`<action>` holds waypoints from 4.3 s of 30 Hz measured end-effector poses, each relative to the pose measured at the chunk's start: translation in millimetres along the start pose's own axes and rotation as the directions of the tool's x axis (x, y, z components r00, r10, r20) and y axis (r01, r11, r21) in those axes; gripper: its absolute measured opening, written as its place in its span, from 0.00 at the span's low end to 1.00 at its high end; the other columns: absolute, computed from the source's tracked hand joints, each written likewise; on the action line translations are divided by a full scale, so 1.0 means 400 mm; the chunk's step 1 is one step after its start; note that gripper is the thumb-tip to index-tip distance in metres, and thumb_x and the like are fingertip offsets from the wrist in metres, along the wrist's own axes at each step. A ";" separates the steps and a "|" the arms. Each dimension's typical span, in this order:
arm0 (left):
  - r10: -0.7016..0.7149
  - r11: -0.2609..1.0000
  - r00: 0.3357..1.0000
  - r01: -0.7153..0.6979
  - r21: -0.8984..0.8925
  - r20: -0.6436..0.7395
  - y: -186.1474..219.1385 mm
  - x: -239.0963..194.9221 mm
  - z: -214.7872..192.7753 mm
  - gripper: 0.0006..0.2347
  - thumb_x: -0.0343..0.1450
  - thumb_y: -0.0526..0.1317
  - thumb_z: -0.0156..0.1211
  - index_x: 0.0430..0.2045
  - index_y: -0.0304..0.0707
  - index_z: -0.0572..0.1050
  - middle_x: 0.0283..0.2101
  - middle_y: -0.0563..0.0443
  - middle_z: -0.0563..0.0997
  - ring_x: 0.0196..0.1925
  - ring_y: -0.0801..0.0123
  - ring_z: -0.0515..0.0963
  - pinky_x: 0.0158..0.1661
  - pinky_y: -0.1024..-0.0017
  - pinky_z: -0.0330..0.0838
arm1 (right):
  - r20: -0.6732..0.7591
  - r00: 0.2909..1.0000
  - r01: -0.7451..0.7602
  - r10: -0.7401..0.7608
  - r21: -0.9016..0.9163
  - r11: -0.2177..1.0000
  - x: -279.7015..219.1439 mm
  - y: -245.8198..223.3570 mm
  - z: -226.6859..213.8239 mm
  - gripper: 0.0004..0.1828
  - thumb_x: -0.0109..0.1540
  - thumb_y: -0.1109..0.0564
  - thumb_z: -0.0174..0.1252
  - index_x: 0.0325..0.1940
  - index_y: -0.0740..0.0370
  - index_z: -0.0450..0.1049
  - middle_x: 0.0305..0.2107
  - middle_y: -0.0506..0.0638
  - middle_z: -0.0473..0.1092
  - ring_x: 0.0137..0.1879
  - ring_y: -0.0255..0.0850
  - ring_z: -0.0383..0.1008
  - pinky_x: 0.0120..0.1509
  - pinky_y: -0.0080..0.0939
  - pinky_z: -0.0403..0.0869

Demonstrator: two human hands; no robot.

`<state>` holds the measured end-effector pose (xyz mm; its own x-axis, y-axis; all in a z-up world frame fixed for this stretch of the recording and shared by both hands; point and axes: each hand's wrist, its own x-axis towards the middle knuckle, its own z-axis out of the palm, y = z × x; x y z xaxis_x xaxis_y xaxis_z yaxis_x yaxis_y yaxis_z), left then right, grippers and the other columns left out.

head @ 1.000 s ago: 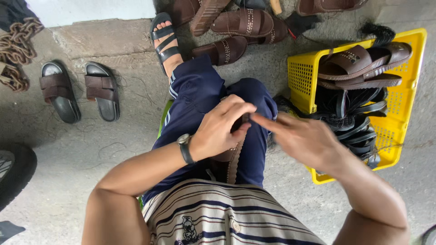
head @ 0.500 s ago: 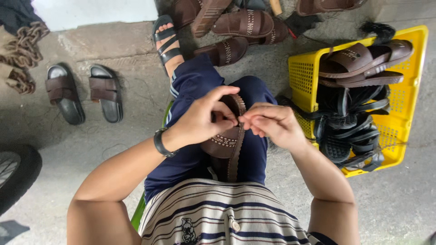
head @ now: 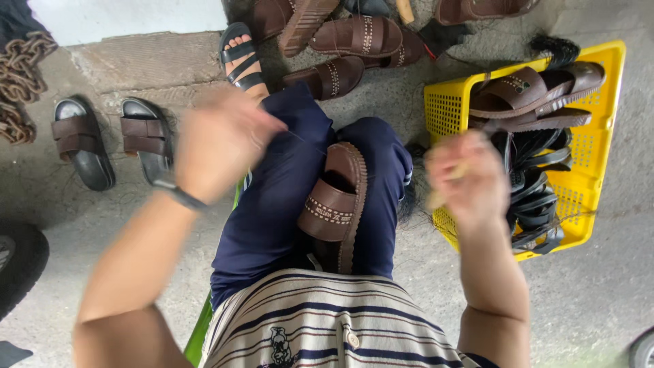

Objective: The person sits on a low stool and sews a brown leather sandal using a needle and thread. They hold the sandal on their lap and repeatedly push the needle through the sole and pull the thread tight. The person briefly reaches for a pair of scissors on a nearby table to cut the thread before continuing to sew.

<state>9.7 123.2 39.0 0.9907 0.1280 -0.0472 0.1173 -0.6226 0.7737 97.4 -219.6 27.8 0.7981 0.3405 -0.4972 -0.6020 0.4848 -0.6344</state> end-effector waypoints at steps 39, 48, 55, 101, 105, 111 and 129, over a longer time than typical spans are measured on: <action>0.339 0.714 0.925 -0.133 -0.688 0.173 0.147 -0.059 0.178 0.08 0.70 0.30 0.54 0.41 0.31 0.75 0.46 0.39 0.79 0.33 0.65 0.78 0.25 0.78 0.72 | 0.825 0.565 0.824 -0.007 -0.565 0.040 -0.026 -0.012 0.278 0.05 0.56 0.68 0.61 0.36 0.65 0.78 0.28 0.52 0.73 0.31 0.44 0.75 0.33 0.39 0.74; 0.252 0.952 0.968 -0.246 -0.181 0.011 0.055 -0.071 0.222 0.13 0.63 0.39 0.68 0.38 0.35 0.76 0.24 0.51 0.73 0.30 0.62 0.76 0.33 0.67 0.72 | 0.750 0.628 0.773 0.210 -0.568 -0.283 -0.025 -0.017 0.188 0.10 0.61 0.67 0.52 0.44 0.63 0.76 0.31 0.54 0.70 0.36 0.52 0.76 0.35 0.47 0.77; 0.289 0.956 0.956 -0.291 -0.041 -0.046 0.071 -0.068 0.245 0.19 0.63 0.48 0.67 0.39 0.33 0.76 0.23 0.51 0.67 0.29 0.60 0.72 0.33 0.67 0.69 | 0.736 0.610 0.784 0.294 -0.508 -0.357 0.004 -0.038 0.175 0.16 0.62 0.64 0.49 0.46 0.51 0.78 0.29 0.46 0.69 0.34 0.47 0.75 0.32 0.44 0.75; 0.088 0.799 0.996 -0.053 -0.599 0.028 0.090 -0.067 0.246 0.06 0.63 0.29 0.64 0.28 0.41 0.80 0.23 0.50 0.79 0.26 0.66 0.79 0.28 0.75 0.74 | 0.739 0.674 0.712 0.005 -0.648 -0.269 -0.022 0.096 0.093 0.10 0.61 0.60 0.53 0.46 0.59 0.71 0.23 0.47 0.69 0.23 0.45 0.73 0.21 0.38 0.71; 0.010 0.752 0.992 0.077 -0.655 0.127 0.076 -0.069 0.251 0.05 0.61 0.30 0.65 0.25 0.42 0.80 0.21 0.52 0.78 0.25 0.72 0.76 0.28 0.77 0.73 | 0.719 0.684 0.721 0.128 -0.638 -0.269 -0.047 0.028 0.174 0.14 0.63 0.62 0.52 0.53 0.60 0.74 0.25 0.52 0.71 0.25 0.41 0.73 0.26 0.33 0.73; -0.062 0.732 0.989 0.137 -0.667 0.135 0.099 -0.059 0.257 0.05 0.62 0.31 0.66 0.28 0.40 0.81 0.21 0.48 0.80 0.25 0.70 0.79 0.27 0.78 0.75 | 0.561 0.756 0.653 0.338 -0.610 -0.449 -0.054 -0.039 0.210 0.24 0.60 0.66 0.46 0.59 0.51 0.71 0.21 0.48 0.67 0.20 0.40 0.71 0.24 0.41 0.73; 0.106 0.969 0.978 -0.061 -0.239 0.182 0.098 -0.064 0.198 0.17 0.64 0.37 0.66 0.44 0.36 0.67 0.28 0.46 0.79 0.29 0.57 0.80 0.37 0.61 0.73 | 0.258 0.840 0.337 0.477 -0.937 -0.087 -0.020 -0.017 0.117 0.21 0.63 0.55 0.50 0.61 0.53 0.63 0.30 0.53 0.75 0.30 0.45 0.77 0.28 0.38 0.75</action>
<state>-5.4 34.4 20.4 0.9936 -0.0813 -0.0789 0.0368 -0.4268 0.9036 96.1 -187.9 63.7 0.3900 0.7251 -0.5676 0.2978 -0.6826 -0.6674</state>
